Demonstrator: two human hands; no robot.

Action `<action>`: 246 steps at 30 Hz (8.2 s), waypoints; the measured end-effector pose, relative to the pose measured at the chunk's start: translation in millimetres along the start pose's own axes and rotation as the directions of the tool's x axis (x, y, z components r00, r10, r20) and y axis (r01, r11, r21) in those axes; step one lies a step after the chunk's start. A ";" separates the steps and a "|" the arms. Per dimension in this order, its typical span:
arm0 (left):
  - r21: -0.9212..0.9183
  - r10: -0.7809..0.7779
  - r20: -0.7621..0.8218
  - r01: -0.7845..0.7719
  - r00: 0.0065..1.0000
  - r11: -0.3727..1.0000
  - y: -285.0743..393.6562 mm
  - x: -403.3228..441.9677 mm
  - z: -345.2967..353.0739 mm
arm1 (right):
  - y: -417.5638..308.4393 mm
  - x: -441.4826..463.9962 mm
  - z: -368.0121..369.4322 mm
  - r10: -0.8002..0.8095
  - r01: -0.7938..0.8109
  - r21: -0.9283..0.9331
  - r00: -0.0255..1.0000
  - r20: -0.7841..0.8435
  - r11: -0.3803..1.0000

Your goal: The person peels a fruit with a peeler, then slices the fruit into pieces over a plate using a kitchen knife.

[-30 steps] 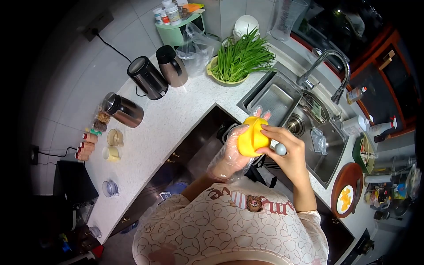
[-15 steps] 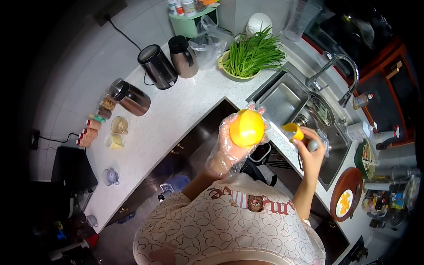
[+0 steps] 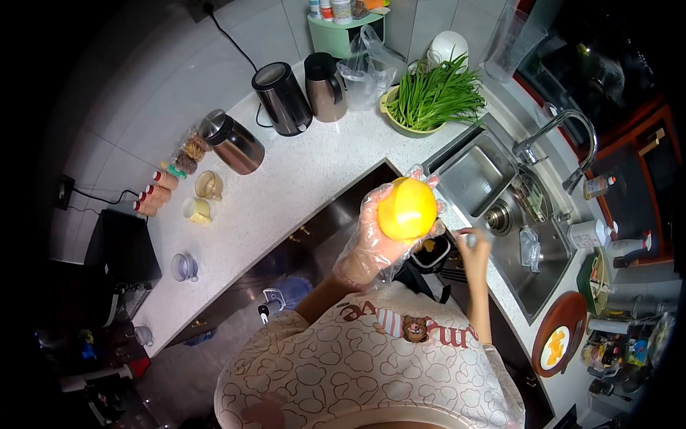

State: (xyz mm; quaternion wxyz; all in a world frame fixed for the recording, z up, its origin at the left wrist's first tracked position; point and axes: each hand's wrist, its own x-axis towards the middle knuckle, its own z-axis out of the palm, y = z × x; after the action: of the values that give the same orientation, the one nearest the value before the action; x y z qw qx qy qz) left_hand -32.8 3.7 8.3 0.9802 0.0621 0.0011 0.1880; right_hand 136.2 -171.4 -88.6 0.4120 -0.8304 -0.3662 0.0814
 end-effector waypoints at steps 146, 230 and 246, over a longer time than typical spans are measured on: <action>-0.007 -0.315 -0.024 0.315 0.949 0.949 -14.9 61.1 13.1 | -156.8 91.8 -114.7 -0.465 0.430 0.183 0.848 0.256 0.884; -0.037 -0.464 0.060 0.466 0.884 0.884 -43.2 23.7 30.4 | -194.9 46.6 -119.0 -0.554 0.013 0.999 0.831 -0.040 -0.053; 0.097 -0.573 0.066 0.566 0.817 0.819 -33.4 19.1 24.0 | -198.0 50.7 -115.7 -0.537 -0.098 0.992 0.843 0.041 -0.078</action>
State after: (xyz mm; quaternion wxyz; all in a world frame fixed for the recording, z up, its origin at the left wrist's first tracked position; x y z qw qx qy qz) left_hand -2.1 -22.9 28.4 0.9876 0.1033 -0.0189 -0.1167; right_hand 116.0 -131.8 142.0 0.7896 -0.1578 -0.4105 0.4278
